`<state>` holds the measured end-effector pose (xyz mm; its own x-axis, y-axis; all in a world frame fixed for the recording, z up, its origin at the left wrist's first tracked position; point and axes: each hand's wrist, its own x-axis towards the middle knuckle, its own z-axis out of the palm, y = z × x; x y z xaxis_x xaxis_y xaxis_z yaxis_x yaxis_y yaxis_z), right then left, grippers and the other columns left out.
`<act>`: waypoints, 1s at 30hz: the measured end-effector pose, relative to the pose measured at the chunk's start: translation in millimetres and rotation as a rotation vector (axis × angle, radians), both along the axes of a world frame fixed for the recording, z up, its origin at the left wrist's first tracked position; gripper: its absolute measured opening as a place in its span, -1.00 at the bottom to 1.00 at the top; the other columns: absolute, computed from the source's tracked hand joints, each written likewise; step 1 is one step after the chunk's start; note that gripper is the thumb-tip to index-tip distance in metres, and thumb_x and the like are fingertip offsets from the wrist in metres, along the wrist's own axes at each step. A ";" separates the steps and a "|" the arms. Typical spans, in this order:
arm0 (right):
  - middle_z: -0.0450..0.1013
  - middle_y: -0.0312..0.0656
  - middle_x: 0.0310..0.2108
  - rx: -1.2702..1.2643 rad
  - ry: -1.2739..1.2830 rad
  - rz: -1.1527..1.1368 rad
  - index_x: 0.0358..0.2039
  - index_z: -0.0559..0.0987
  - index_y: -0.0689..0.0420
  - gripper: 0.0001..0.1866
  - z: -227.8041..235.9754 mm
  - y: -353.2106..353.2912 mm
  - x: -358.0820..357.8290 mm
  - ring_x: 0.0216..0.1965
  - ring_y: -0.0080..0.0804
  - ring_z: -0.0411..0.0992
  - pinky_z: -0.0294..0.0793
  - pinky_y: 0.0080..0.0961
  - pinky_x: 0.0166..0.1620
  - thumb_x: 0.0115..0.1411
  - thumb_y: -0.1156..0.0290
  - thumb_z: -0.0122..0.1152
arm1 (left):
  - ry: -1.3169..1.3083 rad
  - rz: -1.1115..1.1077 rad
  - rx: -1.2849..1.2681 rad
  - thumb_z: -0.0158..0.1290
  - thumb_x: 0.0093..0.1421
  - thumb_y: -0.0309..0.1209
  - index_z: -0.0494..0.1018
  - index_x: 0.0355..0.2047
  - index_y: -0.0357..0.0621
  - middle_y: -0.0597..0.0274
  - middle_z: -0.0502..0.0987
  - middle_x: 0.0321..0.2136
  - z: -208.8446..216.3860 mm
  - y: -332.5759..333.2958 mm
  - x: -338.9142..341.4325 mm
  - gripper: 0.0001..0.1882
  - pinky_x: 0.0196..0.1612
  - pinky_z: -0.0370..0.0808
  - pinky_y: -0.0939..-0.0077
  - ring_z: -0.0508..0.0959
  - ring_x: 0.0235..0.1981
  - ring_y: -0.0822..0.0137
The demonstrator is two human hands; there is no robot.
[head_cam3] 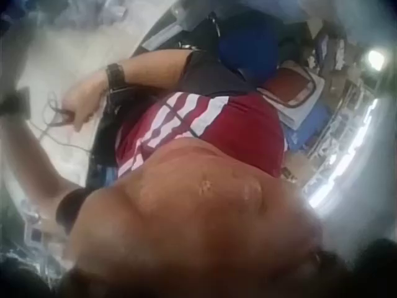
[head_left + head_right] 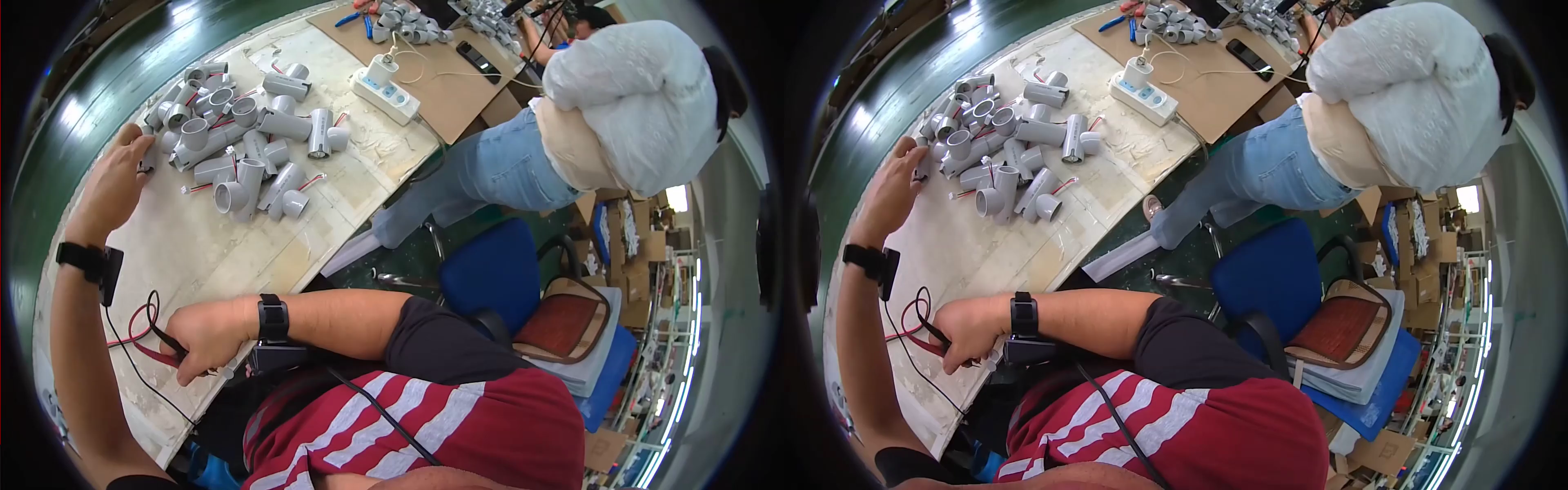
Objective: The person picks up a plastic component, touches its wires with a multimeter probe, and sets it down, repeating this process for several more components while occasionally moving others across the table.
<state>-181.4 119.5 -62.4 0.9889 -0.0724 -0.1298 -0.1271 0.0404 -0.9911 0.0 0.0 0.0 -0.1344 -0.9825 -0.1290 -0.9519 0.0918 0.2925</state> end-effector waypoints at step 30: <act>0.58 -0.19 -0.46 0.195 0.062 -0.692 -0.27 0.60 0.15 -0.75 -18.4 35.8 -8.1 -0.56 -0.44 0.52 0.55 -0.51 -0.47 0.46 0.27 0.09 | 1.115 0.947 -0.301 0.25 0.28 -0.06 0.51 -0.22 -0.19 0.37 0.48 -0.53 -37.7 288.0 38.0 -0.59 -0.53 0.29 0.58 0.42 -0.58 0.53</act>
